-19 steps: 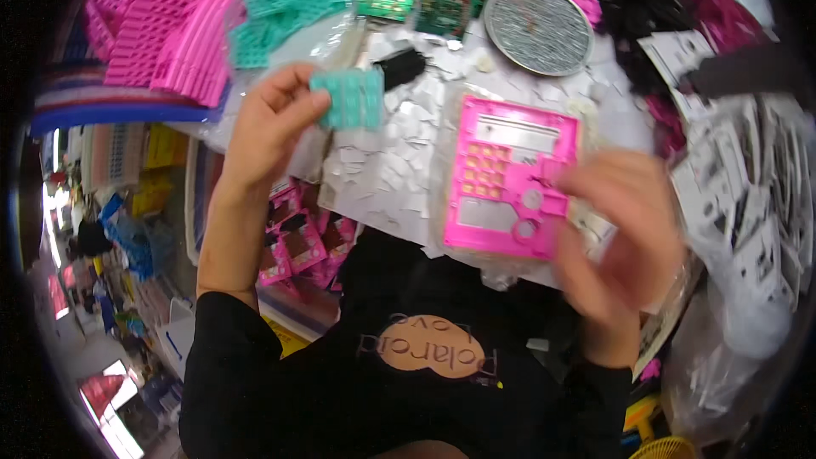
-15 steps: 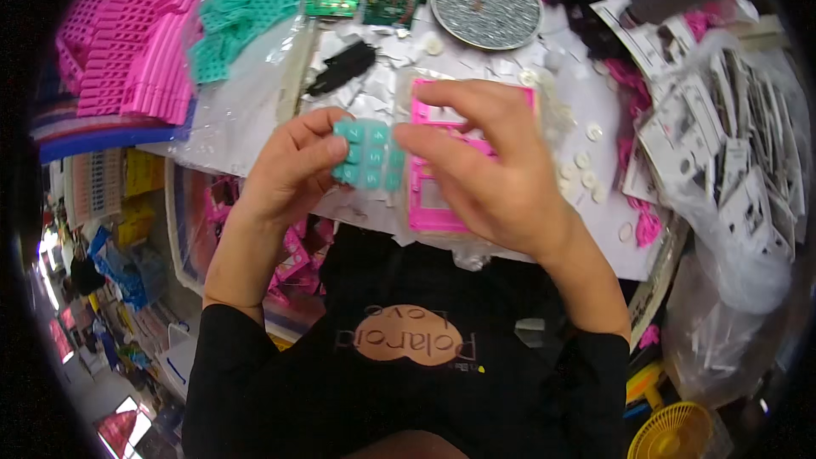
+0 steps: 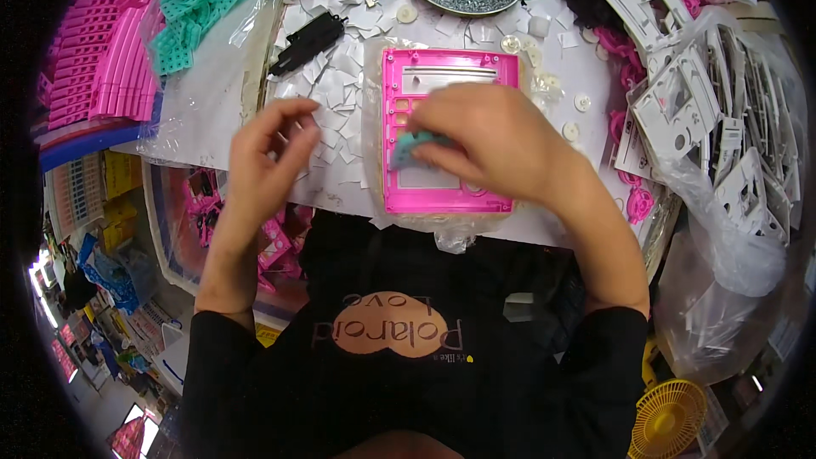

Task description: Assembling a toy calculator by installing internal components and fastening the housing with an electric screwdriver.

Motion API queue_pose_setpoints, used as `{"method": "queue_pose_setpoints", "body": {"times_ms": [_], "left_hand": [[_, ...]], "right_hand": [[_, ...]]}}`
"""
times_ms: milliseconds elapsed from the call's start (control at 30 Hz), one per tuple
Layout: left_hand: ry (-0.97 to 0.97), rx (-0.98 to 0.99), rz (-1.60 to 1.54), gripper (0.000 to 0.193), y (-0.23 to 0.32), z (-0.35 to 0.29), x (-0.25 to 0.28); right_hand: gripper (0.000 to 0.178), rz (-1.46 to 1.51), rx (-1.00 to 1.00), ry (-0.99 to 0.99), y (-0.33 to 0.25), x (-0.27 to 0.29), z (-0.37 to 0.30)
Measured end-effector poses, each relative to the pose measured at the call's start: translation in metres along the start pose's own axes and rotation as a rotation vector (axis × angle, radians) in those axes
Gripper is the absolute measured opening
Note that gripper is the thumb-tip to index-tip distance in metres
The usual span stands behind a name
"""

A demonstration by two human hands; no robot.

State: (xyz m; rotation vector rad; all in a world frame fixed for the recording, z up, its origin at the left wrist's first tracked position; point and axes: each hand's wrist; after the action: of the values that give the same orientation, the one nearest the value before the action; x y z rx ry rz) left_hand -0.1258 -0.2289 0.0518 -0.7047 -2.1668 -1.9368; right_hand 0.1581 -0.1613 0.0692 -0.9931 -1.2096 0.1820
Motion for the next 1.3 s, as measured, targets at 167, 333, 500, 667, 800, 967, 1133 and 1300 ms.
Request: {"method": "queue_pose_setpoints", "body": {"times_ms": [167,333,500,667,800,967,1133,1300], "left_hand": [[0.151,-0.079,0.056,0.022,-0.001,0.011,0.022],[0.133,-0.092,0.063,0.021,-0.005,0.019,0.024],[0.17,-0.089,0.202,0.021,-0.006,0.033,0.039],[0.29,-0.252,0.545,0.021,-0.003,0.094,0.056],[0.288,-0.305,0.73,0.024,0.0,0.147,0.055],[0.393,0.003,0.991,0.036,0.001,0.171,0.074],[0.337,0.174,0.856,0.042,-0.016,0.165,0.081],[0.487,0.019,0.532,0.036,-0.006,0.16,0.079]], "right_hand": [[0.022,-0.201,-0.084,-0.12,0.009,0.012,0.032],[0.027,-0.273,-0.147,-0.229,0.005,0.014,0.041],[0.051,-0.452,-0.191,-0.009,-0.031,0.006,0.006],[0.089,-0.448,-0.145,-0.079,-0.048,-0.034,-0.018],[0.102,-0.468,-0.202,-0.102,-0.043,-0.056,-0.021],[0.103,-0.465,-0.221,-0.11,-0.043,-0.056,-0.021],[0.097,-0.443,-0.21,-0.095,-0.043,-0.055,-0.021],[0.08,-0.376,-0.157,0.044,-0.047,-0.033,-0.02]]}}
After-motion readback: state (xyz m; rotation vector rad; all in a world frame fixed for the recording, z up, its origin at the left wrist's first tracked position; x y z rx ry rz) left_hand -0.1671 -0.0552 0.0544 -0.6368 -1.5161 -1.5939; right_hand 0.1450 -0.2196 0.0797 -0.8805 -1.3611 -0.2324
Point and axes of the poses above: each hand's wrist, its own z-axis towards the middle knuckle, its own x-axis out of the back of the hand, y = z × x, and after that the axes turned 5 degrees about -y, right-handed
